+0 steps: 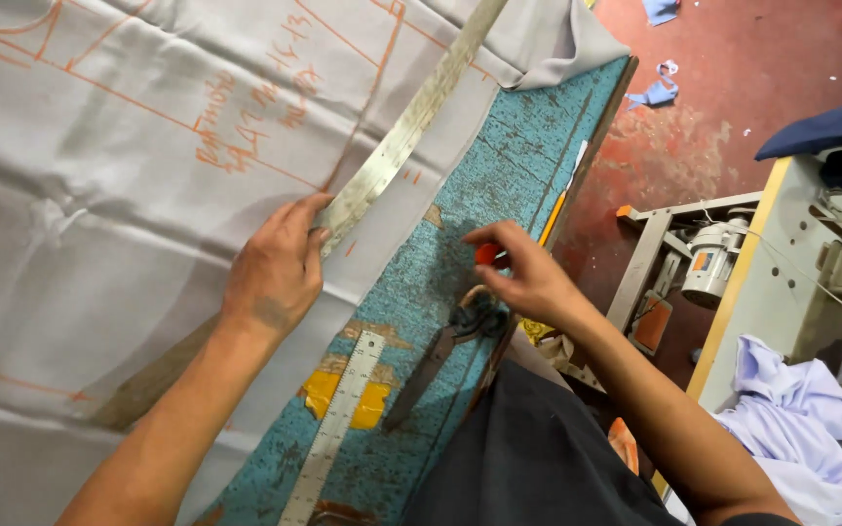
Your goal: The person measures a large piece of light gray fabric laid out on a table using a flexible measuring tape and a metal ruler. They mark the fabric with an orange chalk-like tool along the ruler's edge to create straight lines and patterns.
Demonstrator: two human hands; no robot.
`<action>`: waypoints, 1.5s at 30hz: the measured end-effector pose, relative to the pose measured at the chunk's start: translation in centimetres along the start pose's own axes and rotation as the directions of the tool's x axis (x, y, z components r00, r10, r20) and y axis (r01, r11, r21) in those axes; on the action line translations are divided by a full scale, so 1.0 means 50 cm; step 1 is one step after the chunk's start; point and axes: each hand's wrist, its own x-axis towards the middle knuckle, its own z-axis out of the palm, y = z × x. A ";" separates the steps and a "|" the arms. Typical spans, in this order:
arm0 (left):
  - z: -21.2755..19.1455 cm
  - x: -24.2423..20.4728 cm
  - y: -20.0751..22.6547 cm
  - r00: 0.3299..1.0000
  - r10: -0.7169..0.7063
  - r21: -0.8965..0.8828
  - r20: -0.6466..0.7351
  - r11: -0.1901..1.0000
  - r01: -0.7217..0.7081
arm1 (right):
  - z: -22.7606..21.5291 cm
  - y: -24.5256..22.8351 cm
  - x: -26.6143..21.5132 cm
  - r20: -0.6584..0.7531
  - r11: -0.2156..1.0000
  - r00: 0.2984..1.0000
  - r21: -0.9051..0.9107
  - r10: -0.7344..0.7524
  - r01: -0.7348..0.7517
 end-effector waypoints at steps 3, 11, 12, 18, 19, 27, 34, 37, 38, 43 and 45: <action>-0.011 0.022 -0.006 0.999 0.036 0.394 -0.012 0.919 -0.028 | -0.008 0.021 0.001 -0.112 0.980 0.986 0.167 0.126 -0.106; 0.024 0.330 -0.024 0.830 0.112 0.408 0.546 0.830 -0.380 | 0.004 -0.054 0.133 -0.235 0.803 0.851 0.515 0.470 -0.301; 0.031 0.348 -0.030 0.825 0.125 0.401 0.551 0.828 -0.393 | 0.010 -0.049 0.144 -0.247 0.802 0.845 0.517 0.475 -0.300; 0.057 0.392 -0.024 0.737 0.124 0.337 0.665 0.831 -0.443 | 0.035 -0.021 0.171 -0.271 0.827 0.871 0.513 0.410 -0.230; 0.061 0.389 -0.020 0.726 0.147 0.324 0.672 0.823 -0.467 | 0.035 -0.029 0.171 -0.274 0.825 0.867 0.514 0.416 -0.233; 0.078 0.389 -0.032 0.704 0.226 0.265 0.673 0.815 -0.515 | 0.050 -0.007 0.199 -0.323 0.842 0.846 0.483 0.425 -0.238; 0.086 0.380 -0.050 0.718 0.288 0.247 0.633 0.805 -0.540 | 0.063 -0.041 0.201 -0.311 0.879 0.852 0.370 0.421 -0.299; 0.096 0.382 -0.058 0.720 0.310 0.234 0.621 0.803 -0.548 | 0.062 -0.039 0.203 -0.319 0.892 0.856 0.340 0.406 -0.297; 0.100 0.381 -0.064 0.723 0.330 0.224 0.607 0.801 -0.555 | 0.063 -0.039 0.203 -0.319 0.898 0.860 0.328 0.398 -0.293; 0.100 0.384 -0.063 0.716 0.323 0.238 0.619 0.792 -0.562 | 0.062 -0.041 0.212 -0.312 0.882 0.843 0.331 0.437 -0.335; 0.101 0.382 -0.065 0.719 0.337 0.230 0.608 0.792 -0.565 | 0.065 -0.047 0.212 -0.308 0.877 0.840 0.334 0.448 -0.345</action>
